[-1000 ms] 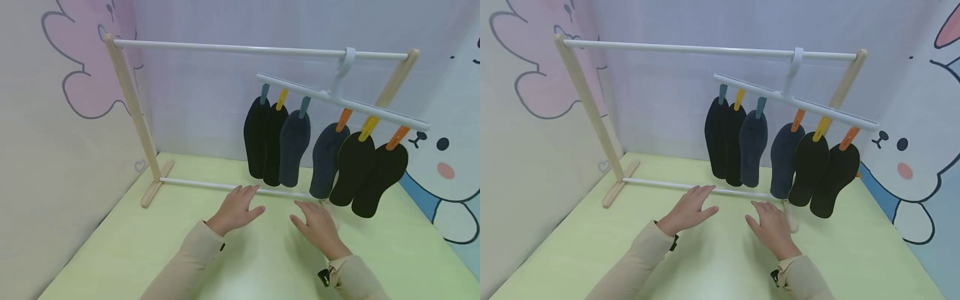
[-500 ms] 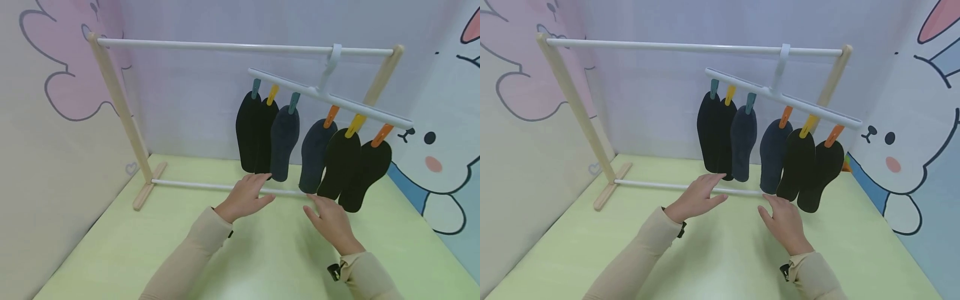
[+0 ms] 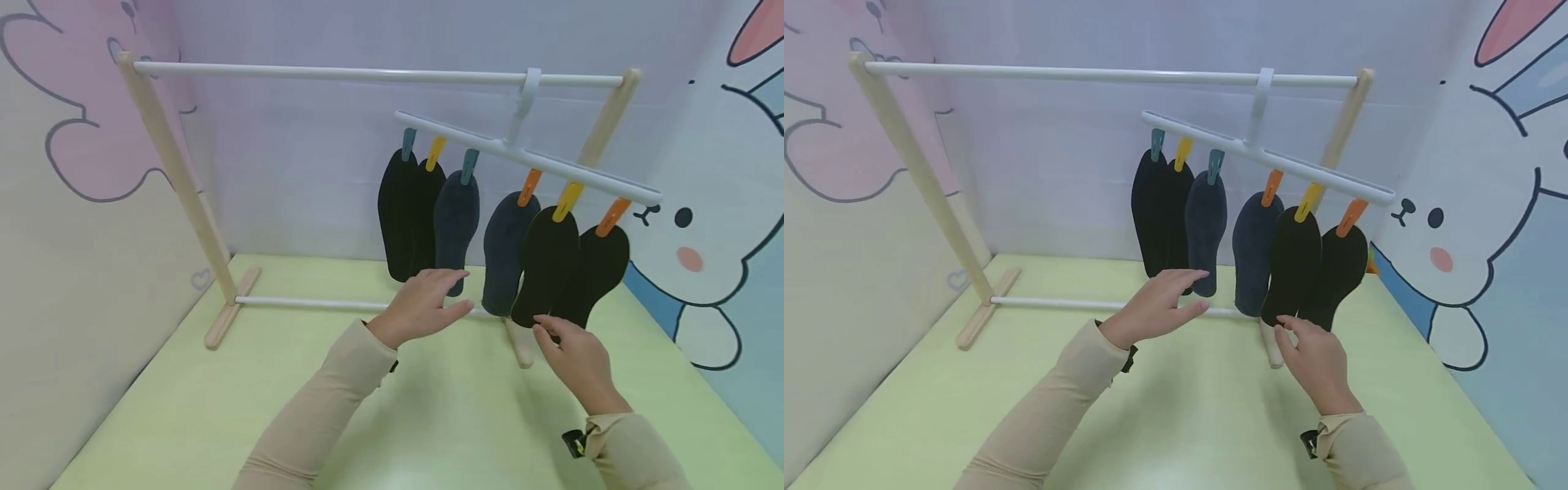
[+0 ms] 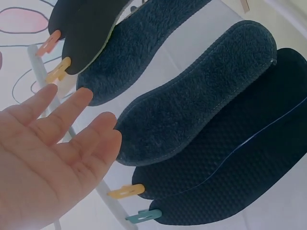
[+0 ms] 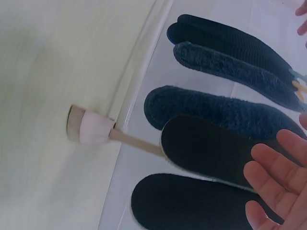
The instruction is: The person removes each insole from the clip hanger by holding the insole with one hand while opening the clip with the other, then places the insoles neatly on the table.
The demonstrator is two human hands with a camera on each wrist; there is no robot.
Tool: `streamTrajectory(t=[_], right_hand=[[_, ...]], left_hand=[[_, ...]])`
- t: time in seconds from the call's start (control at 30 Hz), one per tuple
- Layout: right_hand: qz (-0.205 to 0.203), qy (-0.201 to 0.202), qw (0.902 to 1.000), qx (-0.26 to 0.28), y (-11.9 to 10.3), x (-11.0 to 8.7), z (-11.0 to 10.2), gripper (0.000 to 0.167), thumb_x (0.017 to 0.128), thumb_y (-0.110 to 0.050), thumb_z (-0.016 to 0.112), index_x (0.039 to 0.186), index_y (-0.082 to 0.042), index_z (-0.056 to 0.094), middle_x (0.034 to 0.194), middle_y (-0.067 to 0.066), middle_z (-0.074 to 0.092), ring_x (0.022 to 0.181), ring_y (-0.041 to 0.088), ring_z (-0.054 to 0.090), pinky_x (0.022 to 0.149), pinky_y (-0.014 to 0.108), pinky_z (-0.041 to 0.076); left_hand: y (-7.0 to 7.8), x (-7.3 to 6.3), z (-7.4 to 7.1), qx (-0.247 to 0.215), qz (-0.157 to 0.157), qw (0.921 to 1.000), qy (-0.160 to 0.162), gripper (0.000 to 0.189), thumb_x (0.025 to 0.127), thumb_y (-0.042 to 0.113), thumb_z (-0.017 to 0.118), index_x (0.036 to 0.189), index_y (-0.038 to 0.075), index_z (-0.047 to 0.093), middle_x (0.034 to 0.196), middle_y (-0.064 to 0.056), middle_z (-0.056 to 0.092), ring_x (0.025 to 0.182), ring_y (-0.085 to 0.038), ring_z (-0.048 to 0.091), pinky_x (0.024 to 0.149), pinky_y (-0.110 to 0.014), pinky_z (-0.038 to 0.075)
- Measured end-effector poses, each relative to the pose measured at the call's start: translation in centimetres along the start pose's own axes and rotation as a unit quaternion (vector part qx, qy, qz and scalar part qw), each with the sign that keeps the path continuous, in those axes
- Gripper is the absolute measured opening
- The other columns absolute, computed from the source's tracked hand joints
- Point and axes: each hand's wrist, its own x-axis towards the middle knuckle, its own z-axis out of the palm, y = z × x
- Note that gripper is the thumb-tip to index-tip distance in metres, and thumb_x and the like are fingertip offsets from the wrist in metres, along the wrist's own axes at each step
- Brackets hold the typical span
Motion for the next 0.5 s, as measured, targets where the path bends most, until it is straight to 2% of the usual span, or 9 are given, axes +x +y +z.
streamTrajectory(t=[0.17,0.27,0.4,0.5], right_hand=[[0.007,0.019,0.9998,-0.002,1.4,-0.1,-0.6,0.024,0.092,-0.013,0.061,0.107,0.003,0.068,0.097,0.023,0.068,0.078,0.035,0.065,0.061,0.047,0.049],[0.024,0.013,0.9996,-0.011,2.2,-0.2,-1.2,0.025,0.093,-0.015,0.059,0.107,0.003,0.068,0.095,0.022,0.068,0.077,0.035,0.064,0.062,0.048,0.048],[0.062,-0.031,0.9972,-0.026,3.3,-0.1,-2.3,0.029,0.096,-0.019,0.053,0.11,0.003,0.066,0.095,0.022,0.068,0.078,0.037,0.064,0.059,0.044,0.048],[0.1,-0.076,0.9913,-0.04,4.1,0.1,-3.2,0.035,0.098,-0.023,0.048,0.114,0.005,0.063,0.1,0.025,0.067,0.083,0.04,0.063,0.056,0.042,0.048]], left_hand=[[0.3,0.2,0.3,-0.007,-0.012,0.9999,-0.007,0.049,0.098,0.033,0.051,0.142,0.009,0.046,0.143,-0.007,0.046,0.13,-0.028,0.04,0.107,-0.044,0.03],[0.7,0.5,0.4,-0.007,-0.008,0.9999,-0.008,0.049,0.099,0.033,0.051,0.141,0.009,0.046,0.143,-0.007,0.047,0.13,-0.028,0.041,0.107,-0.044,0.031],[1.4,1.1,0.5,-0.006,-0.01,0.9999,-0.012,0.049,0.098,0.033,0.051,0.142,0.01,0.046,0.142,-0.007,0.047,0.128,-0.027,0.042,0.105,-0.044,0.033],[1.9,1.5,0.5,-0.01,-0.019,0.9996,-0.018,0.05,0.099,0.034,0.051,0.143,0.012,0.045,0.143,-0.006,0.047,0.128,-0.027,0.042,0.105,-0.044,0.033]])
